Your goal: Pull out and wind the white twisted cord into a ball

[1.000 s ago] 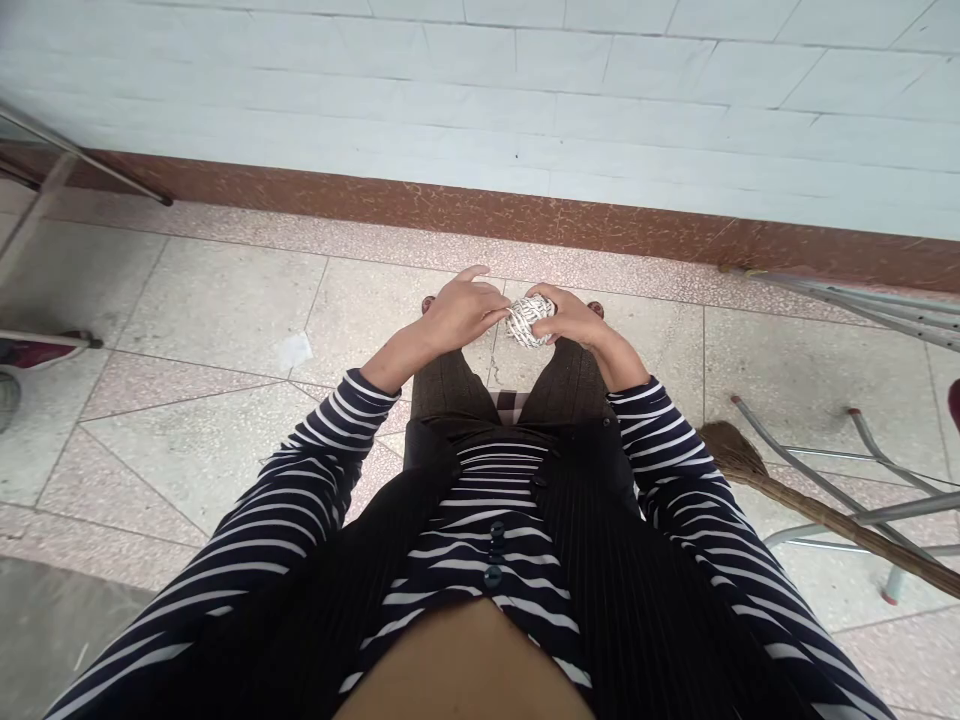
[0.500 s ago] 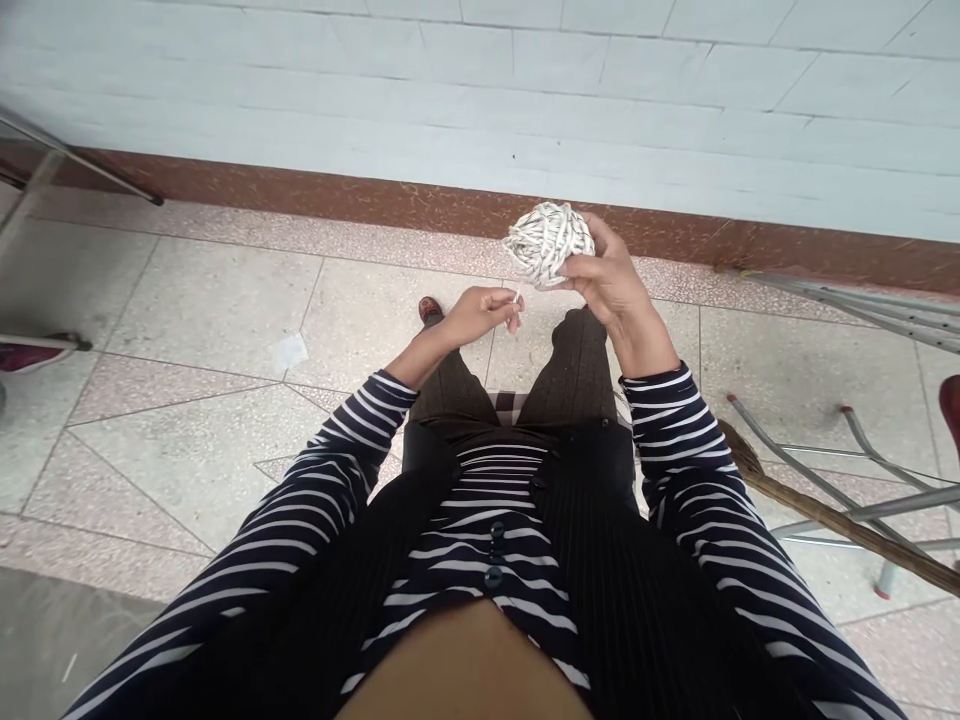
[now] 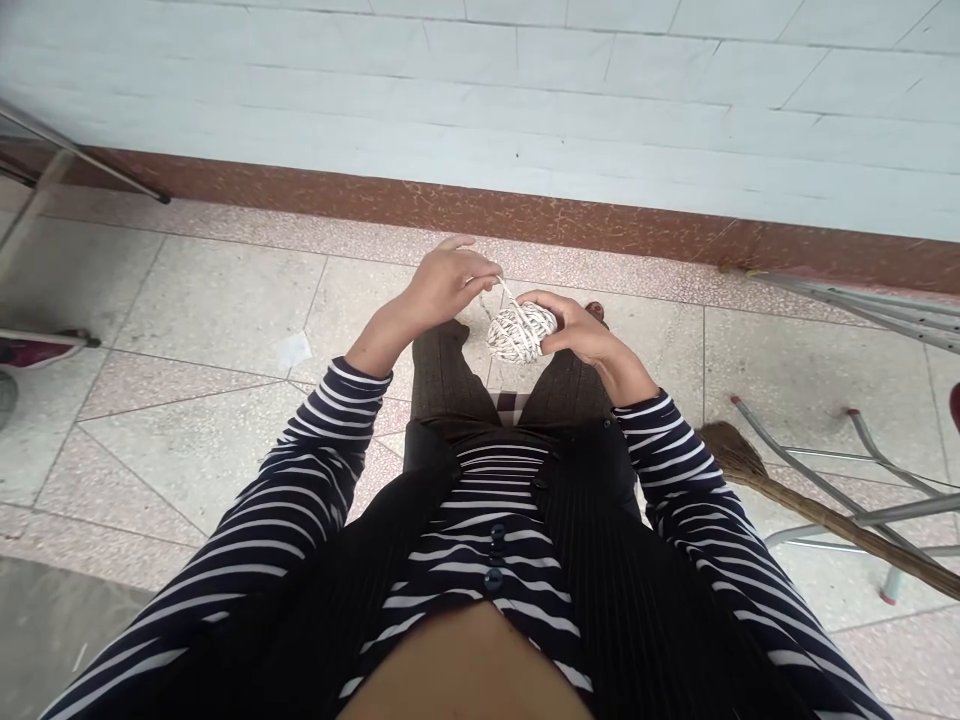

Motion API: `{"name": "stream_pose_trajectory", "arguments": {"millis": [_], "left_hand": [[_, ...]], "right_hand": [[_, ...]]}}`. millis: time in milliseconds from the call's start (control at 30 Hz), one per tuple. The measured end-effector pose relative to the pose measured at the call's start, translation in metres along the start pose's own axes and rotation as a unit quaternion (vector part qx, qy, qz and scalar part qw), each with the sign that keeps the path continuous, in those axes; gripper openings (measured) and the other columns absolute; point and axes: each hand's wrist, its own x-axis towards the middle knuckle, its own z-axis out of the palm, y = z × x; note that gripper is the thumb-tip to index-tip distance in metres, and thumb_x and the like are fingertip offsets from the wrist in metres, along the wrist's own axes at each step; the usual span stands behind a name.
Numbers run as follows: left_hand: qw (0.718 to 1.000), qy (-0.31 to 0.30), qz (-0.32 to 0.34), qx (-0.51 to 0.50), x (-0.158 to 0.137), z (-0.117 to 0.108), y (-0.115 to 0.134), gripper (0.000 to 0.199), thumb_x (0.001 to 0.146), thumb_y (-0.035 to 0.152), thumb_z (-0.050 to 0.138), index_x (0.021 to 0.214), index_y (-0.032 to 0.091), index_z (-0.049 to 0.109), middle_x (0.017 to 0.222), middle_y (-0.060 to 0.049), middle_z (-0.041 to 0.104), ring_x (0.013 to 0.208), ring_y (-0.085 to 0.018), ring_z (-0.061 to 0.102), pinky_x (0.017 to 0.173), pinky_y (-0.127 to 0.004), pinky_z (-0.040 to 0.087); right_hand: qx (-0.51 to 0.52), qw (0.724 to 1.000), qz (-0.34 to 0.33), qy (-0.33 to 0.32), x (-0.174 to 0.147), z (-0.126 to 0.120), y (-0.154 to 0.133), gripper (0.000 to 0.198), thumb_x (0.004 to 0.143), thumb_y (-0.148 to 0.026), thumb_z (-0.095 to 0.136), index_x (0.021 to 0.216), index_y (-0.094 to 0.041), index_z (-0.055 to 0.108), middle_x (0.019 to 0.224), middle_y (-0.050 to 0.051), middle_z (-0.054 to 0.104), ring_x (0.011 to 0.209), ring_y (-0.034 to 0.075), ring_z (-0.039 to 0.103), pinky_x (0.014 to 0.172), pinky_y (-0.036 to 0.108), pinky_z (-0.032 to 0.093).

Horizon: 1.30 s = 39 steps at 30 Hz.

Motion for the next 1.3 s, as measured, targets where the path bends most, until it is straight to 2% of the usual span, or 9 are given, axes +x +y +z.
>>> {"name": "stream_pose_trajectory", "arguments": {"millis": [133,233,433,533,700,867,967,1133,1300], "left_hand": [[0.998,0.020,-0.062,-0.028,-0.004,0.017,-0.014,0.033,0.109,0.039,0.056,0.091,0.021,0.078,0.092,-0.005,0.080,0.098,-0.024,0.071,0.104,-0.042,0.053],[0.990,0.026,-0.113,-0.075,-0.014,0.031,-0.012,0.036,0.108,0.036,0.055,0.084,0.019,0.076,0.090,-0.005,0.080,0.094,-0.022,0.073,0.093,-0.036,0.054],[0.976,-0.052,-0.134,-0.162,-0.039,0.046,0.018,0.036,0.103,0.032,0.055,0.074,0.018,0.069,0.083,-0.002,0.078,0.082,-0.016,0.071,0.082,-0.028,0.051],[0.979,-0.095,-0.102,-0.149,-0.045,0.039,0.033,0.038,0.105,0.034,0.053,0.073,0.019,0.068,0.077,-0.001,0.074,0.076,-0.016,0.068,0.079,-0.029,0.052],[0.999,-0.019,-0.027,-0.006,-0.033,0.017,0.034,0.034,0.110,0.033,0.051,0.087,0.022,0.074,0.077,-0.002,0.073,0.085,-0.020,0.070,0.117,-0.048,0.051],[0.999,0.001,0.021,0.035,-0.019,0.005,0.018,0.034,0.113,0.037,0.050,0.098,0.023,0.078,0.091,-0.004,0.078,0.097,-0.021,0.074,0.133,-0.055,0.035],[1.000,0.013,0.015,0.016,-0.014,0.010,0.008,0.034,0.114,0.040,0.050,0.105,0.023,0.078,0.103,-0.005,0.080,0.107,-0.023,0.074,0.134,-0.055,0.034],[0.996,0.047,-0.071,-0.036,-0.008,0.031,-0.017,0.034,0.112,0.042,0.052,0.103,0.022,0.079,0.109,-0.007,0.083,0.110,-0.025,0.074,0.125,-0.053,0.043],[0.984,0.019,-0.141,-0.107,-0.022,0.055,-0.017,0.034,0.107,0.034,0.054,0.088,0.019,0.077,0.101,-0.008,0.083,0.100,-0.024,0.075,0.102,-0.040,0.055]], "right_hand": [[0.074,0.997,-0.005,-0.025,-0.011,-0.001,-0.016,0.072,0.059,-0.044,0.098,0.123,-0.030,0.068,0.128,0.009,0.070,0.128,0.036,0.064,0.100,0.049,0.060],[0.057,0.997,-0.051,0.025,-0.012,-0.002,-0.028,0.084,0.062,-0.052,0.099,0.136,-0.035,0.063,0.140,0.010,0.065,0.134,0.039,0.061,0.100,0.053,0.062],[-0.122,0.964,-0.114,0.206,0.012,-0.029,-0.040,0.087,0.078,-0.059,0.089,0.153,-0.041,0.049,0.155,0.009,0.054,0.148,0.045,0.048,0.101,0.062,0.061],[-0.195,0.944,-0.120,0.238,0.031,-0.050,-0.031,0.084,0.081,-0.052,0.090,0.152,-0.038,0.048,0.154,0.011,0.055,0.152,0.048,0.040,0.108,0.067,0.055],[-0.262,0.933,-0.064,0.239,0.041,-0.025,-0.004,0.085,0.069,-0.051,0.097,0.141,-0.034,0.054,0.147,0.013,0.056,0.146,0.050,0.043,0.113,0.075,0.046],[-0.173,0.980,-0.016,0.092,0.020,0.021,0.003,0.071,0.061,-0.049,0.097,0.123,-0.039,0.063,0.139,0.005,0.065,0.135,0.044,0.055,0.109,0.062,0.052],[-0.064,0.998,-0.005,0.025,0.008,0.021,-0.003,0.076,0.058,-0.054,0.095,0.124,-0.036,0.063,0.137,0.005,0.066,0.134,0.041,0.057,0.104,0.056,0.055],[0.036,0.999,-0.016,0.008,-0.006,0.008,-0.020,0.088,0.057,-0.058,0.098,0.133,-0.035,0.060,0.134,0.008,0.066,0.133,0.038,0.059,0.100,0.052,0.058],[-0.074,0.986,-0.076,0.127,-0.007,-0.002,-0.040,0.099,0.062,-0.063,0.098,0.146,-0.042,0.051,0.147,0.008,0.058,0.143,0.042,0.053,0.102,0.058,0.058]]}}
